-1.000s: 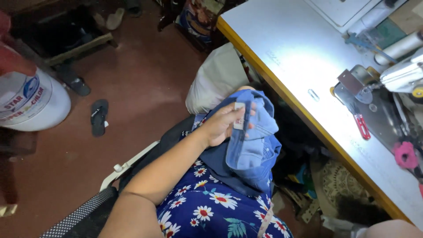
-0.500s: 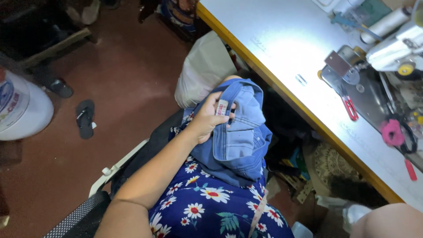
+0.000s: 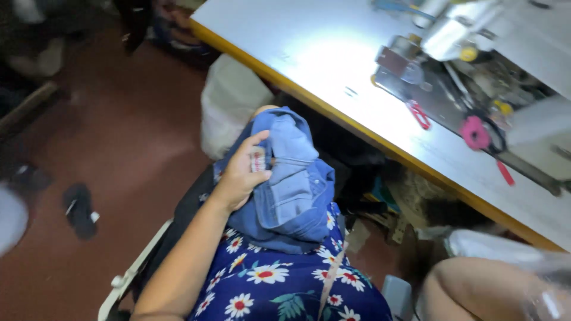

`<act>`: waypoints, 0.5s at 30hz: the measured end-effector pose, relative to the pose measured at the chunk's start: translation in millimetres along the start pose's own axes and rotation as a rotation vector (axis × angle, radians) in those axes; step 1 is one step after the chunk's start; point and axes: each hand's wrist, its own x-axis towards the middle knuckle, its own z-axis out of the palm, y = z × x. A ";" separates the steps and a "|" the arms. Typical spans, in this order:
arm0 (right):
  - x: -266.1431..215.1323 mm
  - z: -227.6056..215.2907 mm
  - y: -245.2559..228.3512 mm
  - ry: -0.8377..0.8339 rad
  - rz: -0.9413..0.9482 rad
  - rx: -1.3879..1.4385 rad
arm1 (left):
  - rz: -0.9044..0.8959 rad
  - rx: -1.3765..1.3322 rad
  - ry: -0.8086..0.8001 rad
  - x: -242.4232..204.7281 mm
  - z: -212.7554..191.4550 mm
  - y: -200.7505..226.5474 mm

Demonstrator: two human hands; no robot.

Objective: Trimming loose threads with scissors and performing a manual quality inspection of denim jeans at a sewing workstation.

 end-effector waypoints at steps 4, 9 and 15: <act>29.5 28.5 -11.7 0.019 0.042 0.151 | -0.065 0.044 -0.077 -5.1 15.8 25.5; 73.8 80.1 9.5 -0.683 0.837 -0.156 | -0.135 -0.046 -0.227 -9.1 26.1 38.2; 43.4 132.3 66.8 -1.034 0.822 -0.292 | -0.113 -0.008 -0.189 -7.4 14.5 19.5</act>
